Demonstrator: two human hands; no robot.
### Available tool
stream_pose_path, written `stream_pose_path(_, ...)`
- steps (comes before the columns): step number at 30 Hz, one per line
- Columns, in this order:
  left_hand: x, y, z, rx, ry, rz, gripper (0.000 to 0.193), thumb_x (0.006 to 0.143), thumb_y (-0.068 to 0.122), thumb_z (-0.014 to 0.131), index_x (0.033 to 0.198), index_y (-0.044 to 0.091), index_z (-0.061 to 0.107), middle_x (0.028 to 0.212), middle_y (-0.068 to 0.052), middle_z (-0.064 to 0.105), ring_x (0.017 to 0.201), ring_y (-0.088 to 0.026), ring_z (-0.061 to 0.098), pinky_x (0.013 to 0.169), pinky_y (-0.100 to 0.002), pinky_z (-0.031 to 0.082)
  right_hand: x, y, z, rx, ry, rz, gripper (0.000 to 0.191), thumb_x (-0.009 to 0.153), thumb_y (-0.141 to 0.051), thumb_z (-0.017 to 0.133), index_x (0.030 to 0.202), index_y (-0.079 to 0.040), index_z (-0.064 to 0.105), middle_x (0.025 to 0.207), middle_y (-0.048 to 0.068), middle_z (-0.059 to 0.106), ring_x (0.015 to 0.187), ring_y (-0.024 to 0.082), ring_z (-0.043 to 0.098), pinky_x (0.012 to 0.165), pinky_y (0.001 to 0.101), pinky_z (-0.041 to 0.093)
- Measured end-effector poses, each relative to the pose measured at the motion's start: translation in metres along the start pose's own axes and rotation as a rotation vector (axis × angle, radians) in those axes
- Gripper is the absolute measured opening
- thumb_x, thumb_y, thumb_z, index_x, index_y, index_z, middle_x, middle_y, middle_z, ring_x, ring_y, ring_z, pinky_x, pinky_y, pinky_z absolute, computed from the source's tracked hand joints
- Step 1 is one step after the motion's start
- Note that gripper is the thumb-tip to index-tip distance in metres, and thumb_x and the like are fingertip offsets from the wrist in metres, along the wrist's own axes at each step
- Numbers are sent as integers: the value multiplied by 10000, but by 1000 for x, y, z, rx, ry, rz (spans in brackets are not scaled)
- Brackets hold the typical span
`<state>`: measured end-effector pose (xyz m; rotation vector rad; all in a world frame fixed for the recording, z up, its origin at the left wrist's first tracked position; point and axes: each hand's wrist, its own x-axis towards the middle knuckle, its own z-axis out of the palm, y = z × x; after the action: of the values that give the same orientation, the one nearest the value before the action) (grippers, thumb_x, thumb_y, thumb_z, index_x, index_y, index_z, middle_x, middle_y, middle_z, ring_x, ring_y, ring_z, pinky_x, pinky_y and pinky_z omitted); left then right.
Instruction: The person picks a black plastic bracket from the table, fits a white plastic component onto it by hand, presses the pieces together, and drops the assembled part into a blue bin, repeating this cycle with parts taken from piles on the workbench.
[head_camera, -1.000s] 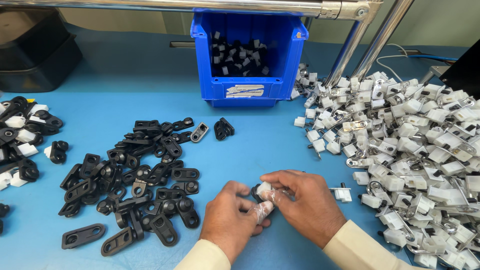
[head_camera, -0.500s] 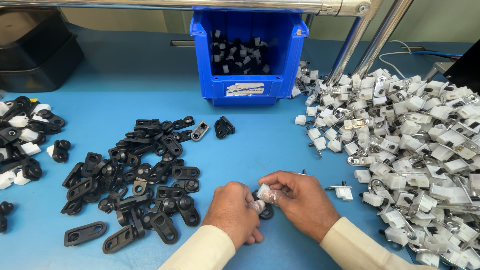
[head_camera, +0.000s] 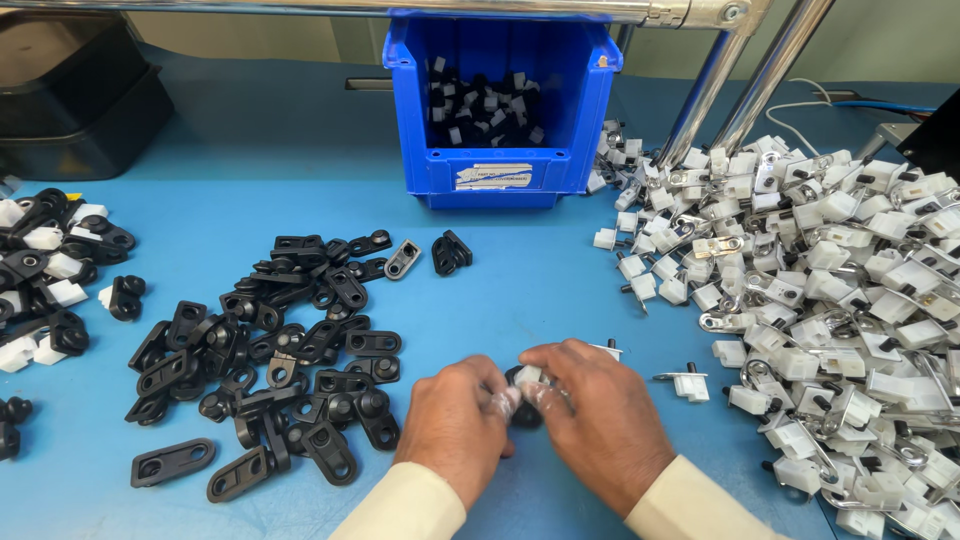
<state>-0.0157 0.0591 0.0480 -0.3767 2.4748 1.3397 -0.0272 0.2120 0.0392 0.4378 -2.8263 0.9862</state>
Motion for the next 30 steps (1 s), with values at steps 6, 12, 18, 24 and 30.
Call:
stream_pose_path(6, 7, -5, 0, -475, -181, -44, 408, 884, 45, 722, 1281, 102, 645, 890, -71, 793, 769, -130, 766, 685, -272, 636, 3, 5, -11, 77, -60, -44, 338, 817, -90, 737, 1149, -150, 758, 867, 61, 747, 771, 217, 720, 693, 359, 571)
stream_pose_path(12, 11, -18, 10, -478, -117, 14, 396, 859, 46, 791, 1243, 67, 698, 869, -78, 798, 731, -125, 716, 665, -246, 602, 2, 12, -12, 46, -2, -230, 272, 811, -78, 752, 1081, -103, 769, 937, 69, 781, 816, 243, 727, 724, 350, 563)
stream_pose_path(18, 2, -16, 14, -336, -4, 85, 495, 829, 33, 799, 1307, 112, 696, 911, -61, 817, 805, -96, 768, 728, -233, 620, -3, 13, -5, 259, 1, 15, 281, 784, -77, 775, 1065, -80, 783, 885, 52, 804, 773, 146, 795, 673, 292, 613)
stream_pose_path(24, -4, -15, 18, -182, 84, 238, 511, 810, -37, 733, 1296, 115, 698, 1012, -82, 821, 906, -117, 811, 823, -236, 633, 3, 7, 1, 702, -53, 623, 212, 829, -90, 803, 1020, 3, 803, 762, 65, 755, 633, 124, 645, 581, 276, 529)
stream_pose_path(30, 2, -16, 19, -311, -39, 185, 643, 783, 29, 857, 1378, 108, 627, 1085, -83, 786, 981, -127, 790, 879, -244, 631, 2, 1, 4, 739, 16, 730, 211, 822, -109, 829, 989, 18, 804, 730, 70, 723, 610, 121, 629, 562, 268, 521)
